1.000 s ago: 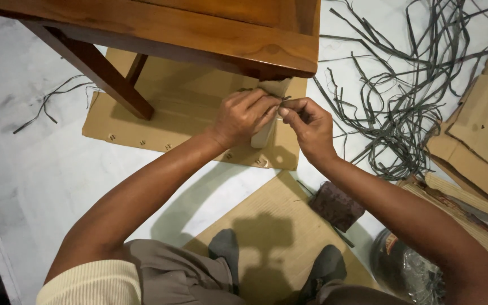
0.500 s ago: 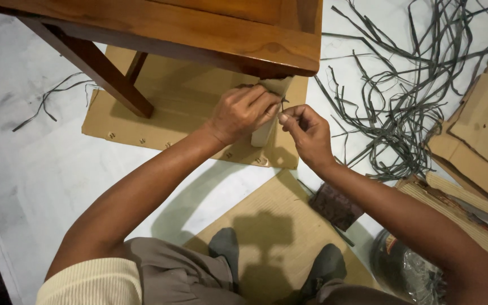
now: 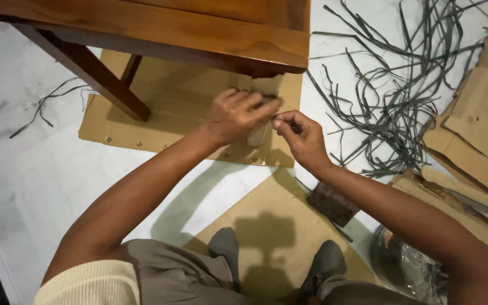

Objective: Sanding a wooden chair and wrapping its legs with cardboard and plastic ties.

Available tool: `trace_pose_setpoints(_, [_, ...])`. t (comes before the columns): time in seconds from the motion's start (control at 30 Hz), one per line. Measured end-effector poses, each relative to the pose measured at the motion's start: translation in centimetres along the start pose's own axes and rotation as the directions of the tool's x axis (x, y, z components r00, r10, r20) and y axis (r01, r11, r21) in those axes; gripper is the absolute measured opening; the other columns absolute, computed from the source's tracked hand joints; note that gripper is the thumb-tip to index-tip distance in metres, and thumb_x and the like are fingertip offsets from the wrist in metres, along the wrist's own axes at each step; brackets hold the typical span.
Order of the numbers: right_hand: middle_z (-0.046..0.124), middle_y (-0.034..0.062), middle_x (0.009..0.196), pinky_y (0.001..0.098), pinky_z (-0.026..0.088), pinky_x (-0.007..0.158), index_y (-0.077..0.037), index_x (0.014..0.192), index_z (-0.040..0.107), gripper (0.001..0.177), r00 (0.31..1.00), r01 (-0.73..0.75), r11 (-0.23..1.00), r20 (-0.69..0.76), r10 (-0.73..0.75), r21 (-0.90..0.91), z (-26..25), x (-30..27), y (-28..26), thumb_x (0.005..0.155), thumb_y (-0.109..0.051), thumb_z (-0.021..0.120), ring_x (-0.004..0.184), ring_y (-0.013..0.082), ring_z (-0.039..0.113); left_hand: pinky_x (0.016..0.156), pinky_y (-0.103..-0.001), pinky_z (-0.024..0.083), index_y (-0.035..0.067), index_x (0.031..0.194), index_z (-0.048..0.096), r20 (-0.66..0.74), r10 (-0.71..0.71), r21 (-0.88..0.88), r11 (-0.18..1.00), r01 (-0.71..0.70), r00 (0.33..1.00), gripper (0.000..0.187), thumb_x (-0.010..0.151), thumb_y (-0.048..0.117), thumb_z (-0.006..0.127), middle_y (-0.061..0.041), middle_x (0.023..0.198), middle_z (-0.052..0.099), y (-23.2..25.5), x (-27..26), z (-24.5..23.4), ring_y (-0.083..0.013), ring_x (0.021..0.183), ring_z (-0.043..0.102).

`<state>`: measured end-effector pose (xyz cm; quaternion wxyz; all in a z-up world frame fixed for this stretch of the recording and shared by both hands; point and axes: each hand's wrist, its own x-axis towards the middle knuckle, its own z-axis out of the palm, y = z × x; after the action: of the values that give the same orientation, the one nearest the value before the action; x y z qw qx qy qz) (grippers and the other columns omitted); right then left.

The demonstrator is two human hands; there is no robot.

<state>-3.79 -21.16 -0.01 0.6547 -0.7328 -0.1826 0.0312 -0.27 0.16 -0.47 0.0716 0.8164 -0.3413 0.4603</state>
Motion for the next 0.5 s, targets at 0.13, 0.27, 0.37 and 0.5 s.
trace_pose_setpoints(0.13, [0.069,0.01,0.075,0.0282,0.053,0.067,-0.003,0.105,0.074,0.009,0.999,-0.033,0.998,-0.042,0.031,-0.049,-0.7,-0.3,1.5,0.097,-0.008,0.073,0.073,0.0129,0.062,0.063,-0.03,0.053,0.031,0.106,0.071,0.009,0.031,0.039,0.999,-0.031,0.999,0.008,0.099,0.031,0.066,0.005,0.078,0.055,-0.6,0.3,-1.3,-0.0169,0.059,0.061])
trace_pose_setpoints(0.27, [0.07,0.0085,0.075,0.0261,0.053,0.065,-0.006,0.106,0.075,0.012,0.993,-0.121,0.988,-0.012,0.12,-0.091,-2.1,-0.9,2.3,0.095,-0.009,0.073,0.074,0.0128,0.062,0.058,-0.029,0.048,0.029,0.099,0.072,0.045,0.074,0.036,0.997,-0.075,0.996,0.005,0.099,0.031,0.067,0.005,0.073,0.049,0.3,1.0,-1.5,-0.016,0.053,0.057])
trace_pose_setpoints(0.37, [0.071,0.0081,0.075,0.0275,0.054,0.066,-0.007,0.105,0.076,0.012,0.979,-0.198,0.967,0.02,0.204,-0.163,-4.1,-1.3,3.4,0.094,-0.011,0.073,0.074,0.0124,0.061,0.059,-0.03,0.047,0.027,0.097,0.072,0.109,0.085,-0.076,0.994,-0.077,0.99,0.006,0.099,0.03,0.067,0.004,0.073,0.052,2.7,0.0,0.1,-0.0163,0.058,0.06])
trace_pose_setpoints(0.5, [0.073,0.0135,0.073,0.0433,0.055,0.069,-0.007,0.098,0.075,0.012,0.931,-0.265,0.879,0.134,0.341,-0.397,-7.8,-2.1,7.8,0.091,-0.016,0.073,0.071,0.0257,0.067,0.061,-0.034,0.051,0.024,0.091,0.07,0.313,0.046,-0.339,0.938,0.066,0.949,0.017,0.099,0.036,0.062,0.001,0.074,0.056,7.6,-3.9,5.2,-0.0216,0.064,0.065])
